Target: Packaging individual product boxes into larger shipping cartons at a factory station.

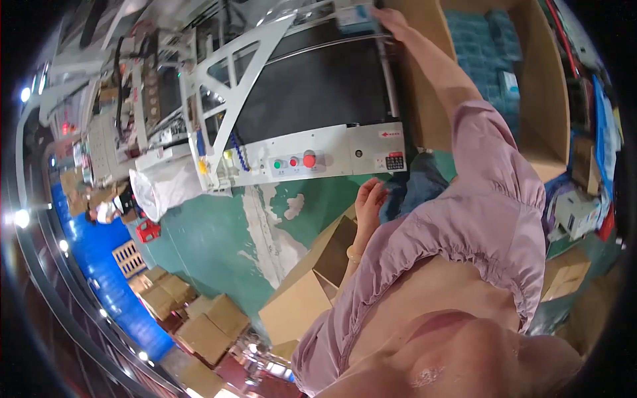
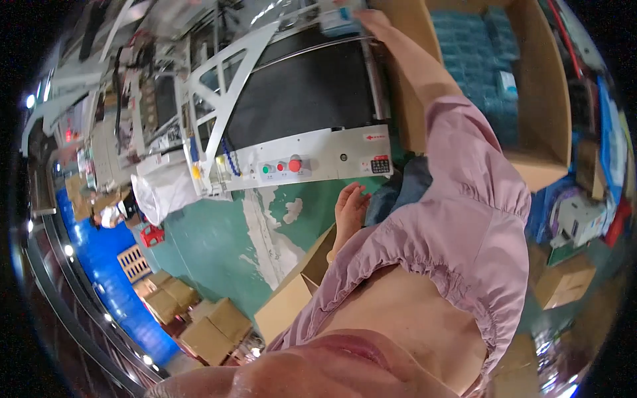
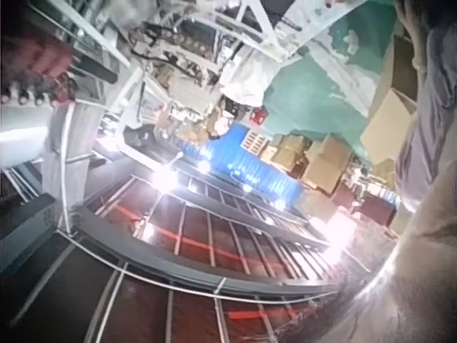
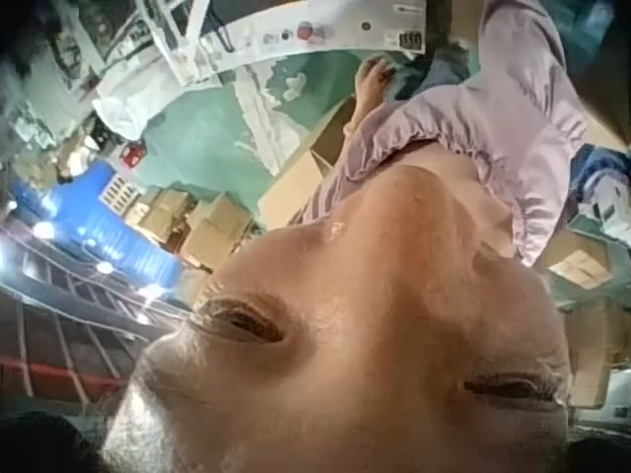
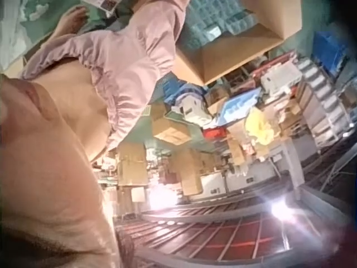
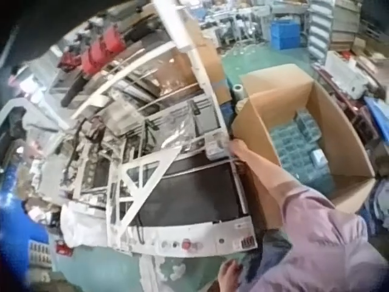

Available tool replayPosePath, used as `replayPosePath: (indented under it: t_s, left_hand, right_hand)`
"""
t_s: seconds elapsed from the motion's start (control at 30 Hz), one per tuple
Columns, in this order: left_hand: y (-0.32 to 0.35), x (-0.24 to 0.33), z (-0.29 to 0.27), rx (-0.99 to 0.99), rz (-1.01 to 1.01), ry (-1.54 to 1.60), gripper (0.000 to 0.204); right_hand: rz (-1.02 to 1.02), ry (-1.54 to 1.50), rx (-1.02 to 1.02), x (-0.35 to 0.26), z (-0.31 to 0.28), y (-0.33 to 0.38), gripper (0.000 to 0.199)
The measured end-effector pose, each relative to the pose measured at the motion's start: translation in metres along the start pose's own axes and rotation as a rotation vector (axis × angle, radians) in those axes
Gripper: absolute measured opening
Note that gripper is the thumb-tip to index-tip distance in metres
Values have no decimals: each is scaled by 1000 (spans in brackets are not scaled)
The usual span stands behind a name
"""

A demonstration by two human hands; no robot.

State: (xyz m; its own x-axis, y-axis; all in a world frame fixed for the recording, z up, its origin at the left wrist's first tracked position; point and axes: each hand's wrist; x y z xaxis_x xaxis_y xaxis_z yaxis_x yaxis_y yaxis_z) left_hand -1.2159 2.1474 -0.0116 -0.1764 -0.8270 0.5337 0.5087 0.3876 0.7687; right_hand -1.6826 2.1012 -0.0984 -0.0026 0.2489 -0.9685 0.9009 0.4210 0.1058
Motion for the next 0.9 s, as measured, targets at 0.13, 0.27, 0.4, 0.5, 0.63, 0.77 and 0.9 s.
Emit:
replayPosePath:
  t_s: [0.13,0.27,0.4,0.5,0.63,0.77,0.9]
  left_hand:
    - [0,-4,22,-60,113,-216,25]
    - [-13,-23,108,-371,121,-369,26]
    - [-23,-42,251,-525,-28,-372,25]
    - [-61,-82,360,-546,-239,-353,29]
    - [-194,-178,420,-463,-66,-661,43]
    - [-313,-267,449,37,173,-1071,73]
    - [-336,-297,463,59,-76,-980,81]
  right_hand:
    - [-184,199,-107,-50,40,38,36]
    - [-777,229,329,-44,-91,109,30]
    - [-190,428,375,43,-262,107,29]
    - [-61,825,350,114,-367,76,36]
    - [-168,898,204,126,-418,2,52]
    - [-804,559,191,129,-420,-61,27]
    - [-173,1304,65,158,-399,-108,46]
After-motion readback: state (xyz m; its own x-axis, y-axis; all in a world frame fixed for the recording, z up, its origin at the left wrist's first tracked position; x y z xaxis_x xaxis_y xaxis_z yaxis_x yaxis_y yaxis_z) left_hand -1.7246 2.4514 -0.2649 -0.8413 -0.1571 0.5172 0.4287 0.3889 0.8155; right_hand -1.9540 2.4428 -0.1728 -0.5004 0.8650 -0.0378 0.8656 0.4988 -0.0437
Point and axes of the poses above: each hand's wrist, its own y-axis away from the middle knuckle, its own z-axis out of the palm, x = y × z, and after that the axes turned 4 degrees about y, right-handed
